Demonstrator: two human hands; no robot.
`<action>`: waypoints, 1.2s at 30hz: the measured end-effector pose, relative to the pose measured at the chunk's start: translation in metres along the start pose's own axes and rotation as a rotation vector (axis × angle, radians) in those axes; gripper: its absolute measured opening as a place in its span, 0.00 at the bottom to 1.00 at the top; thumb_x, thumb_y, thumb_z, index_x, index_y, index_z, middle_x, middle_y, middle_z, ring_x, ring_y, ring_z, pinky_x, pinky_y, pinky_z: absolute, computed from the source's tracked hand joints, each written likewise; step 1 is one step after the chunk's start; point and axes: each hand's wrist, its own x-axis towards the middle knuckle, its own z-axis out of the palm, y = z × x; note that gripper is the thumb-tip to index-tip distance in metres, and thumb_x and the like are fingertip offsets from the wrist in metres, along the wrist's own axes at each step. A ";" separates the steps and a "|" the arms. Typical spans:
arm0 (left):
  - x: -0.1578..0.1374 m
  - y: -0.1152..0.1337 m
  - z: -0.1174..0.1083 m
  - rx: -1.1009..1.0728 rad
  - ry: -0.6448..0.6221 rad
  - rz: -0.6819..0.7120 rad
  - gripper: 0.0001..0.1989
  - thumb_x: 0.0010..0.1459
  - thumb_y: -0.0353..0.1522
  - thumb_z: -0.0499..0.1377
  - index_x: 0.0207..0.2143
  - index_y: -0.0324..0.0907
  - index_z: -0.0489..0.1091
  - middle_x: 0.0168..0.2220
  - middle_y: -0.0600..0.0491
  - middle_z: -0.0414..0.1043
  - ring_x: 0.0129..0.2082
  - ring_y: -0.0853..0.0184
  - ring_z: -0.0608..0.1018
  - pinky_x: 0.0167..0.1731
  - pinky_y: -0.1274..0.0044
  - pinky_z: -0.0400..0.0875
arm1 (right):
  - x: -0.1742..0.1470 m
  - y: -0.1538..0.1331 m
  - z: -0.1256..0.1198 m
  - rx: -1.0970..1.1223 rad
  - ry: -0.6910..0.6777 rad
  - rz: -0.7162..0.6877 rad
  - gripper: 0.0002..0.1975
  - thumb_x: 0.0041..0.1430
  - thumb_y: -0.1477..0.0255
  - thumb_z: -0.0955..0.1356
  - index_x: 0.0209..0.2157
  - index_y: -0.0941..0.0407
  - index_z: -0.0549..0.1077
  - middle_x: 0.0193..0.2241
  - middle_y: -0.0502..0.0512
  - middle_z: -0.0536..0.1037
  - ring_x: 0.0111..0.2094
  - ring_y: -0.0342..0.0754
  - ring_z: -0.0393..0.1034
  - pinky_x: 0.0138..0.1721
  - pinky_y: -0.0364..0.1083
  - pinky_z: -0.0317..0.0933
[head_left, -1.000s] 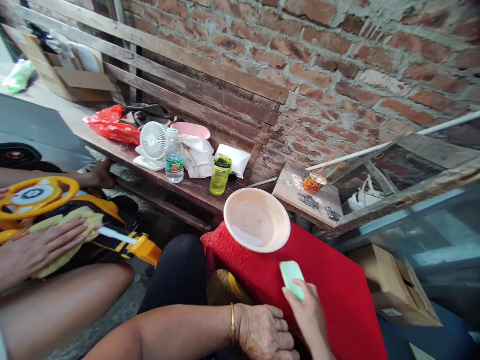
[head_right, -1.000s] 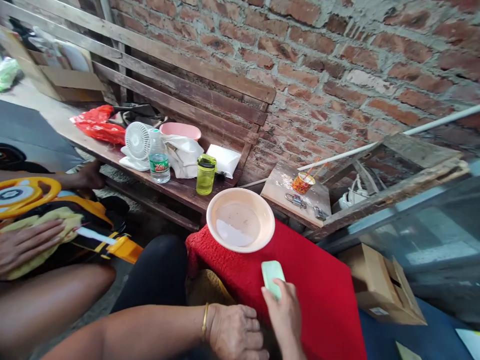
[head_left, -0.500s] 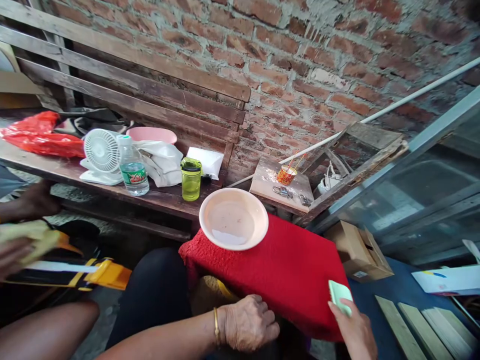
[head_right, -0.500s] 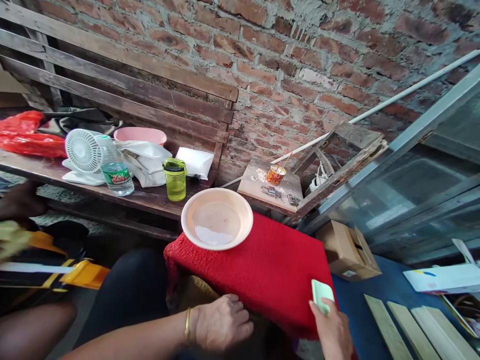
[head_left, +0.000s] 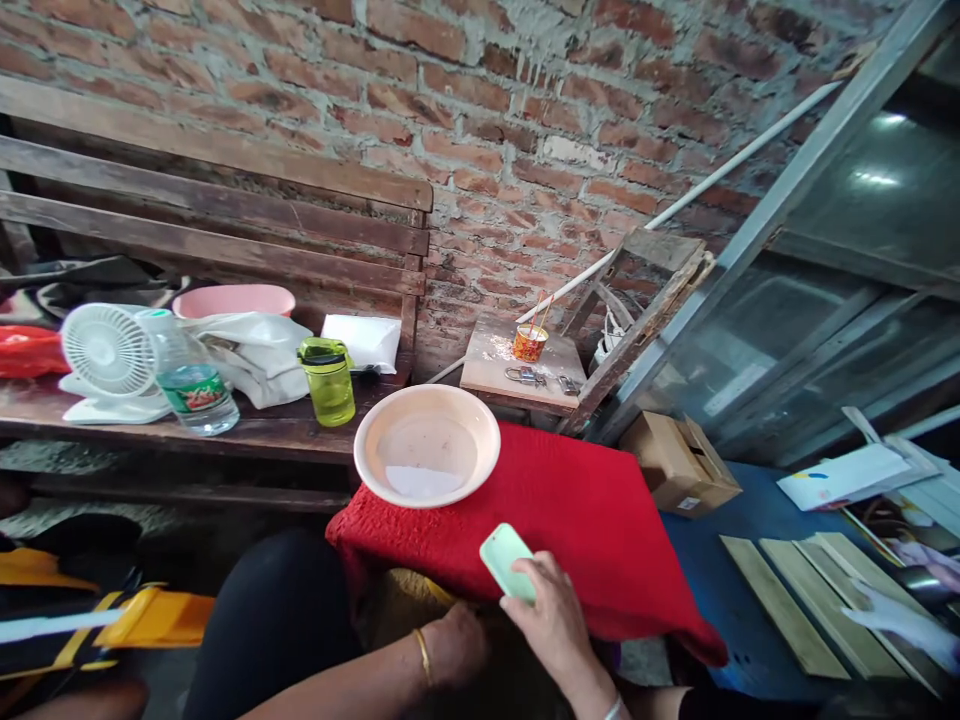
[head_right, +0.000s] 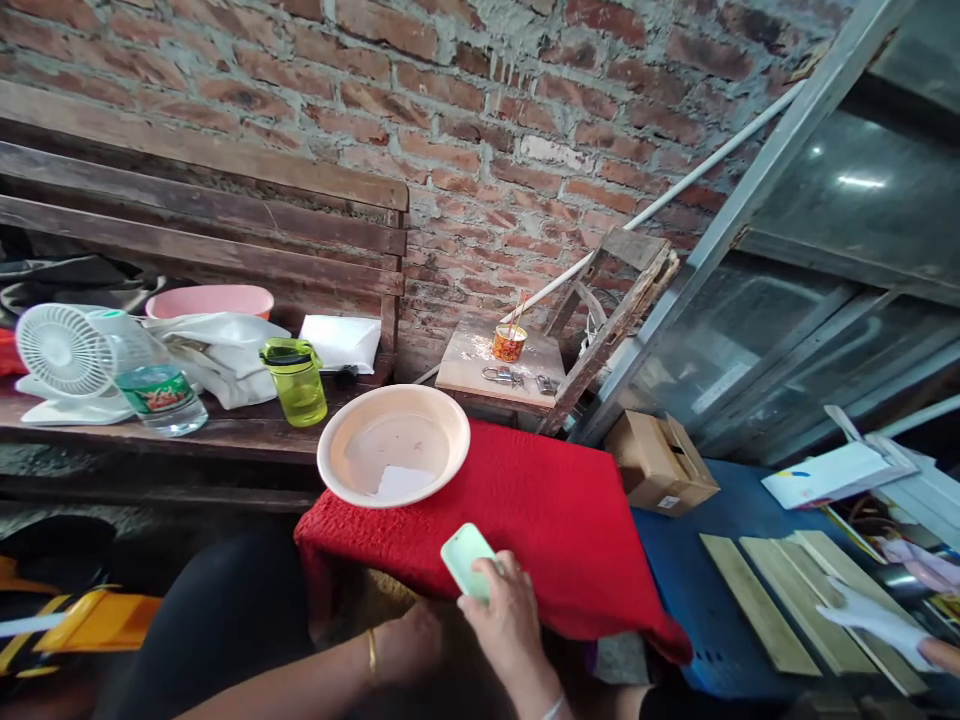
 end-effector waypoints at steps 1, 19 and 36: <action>0.000 -0.001 -0.002 0.033 -0.011 -0.001 0.06 0.58 0.27 0.63 0.36 0.37 0.81 0.33 0.41 0.81 0.31 0.51 0.83 0.35 0.63 0.75 | -0.003 0.021 -0.013 0.006 0.030 0.064 0.13 0.51 0.66 0.69 0.40 0.48 0.77 0.40 0.53 0.77 0.42 0.54 0.74 0.47 0.51 0.66; -0.003 -0.003 -0.012 0.110 -0.099 -0.003 0.06 0.60 0.30 0.62 0.38 0.42 0.80 0.33 0.45 0.80 0.31 0.54 0.81 0.35 0.64 0.72 | -0.015 0.021 -0.017 0.016 0.087 0.052 0.13 0.53 0.64 0.68 0.41 0.47 0.78 0.41 0.53 0.77 0.42 0.53 0.74 0.47 0.51 0.67; 0.000 0.005 -0.010 0.039 -0.020 -0.001 0.07 0.58 0.27 0.63 0.38 0.37 0.80 0.36 0.39 0.81 0.36 0.53 0.82 0.45 0.57 0.73 | -0.019 0.095 -0.076 -0.073 0.256 0.332 0.21 0.51 0.51 0.66 0.39 0.49 0.78 0.36 0.60 0.76 0.38 0.62 0.75 0.42 0.57 0.67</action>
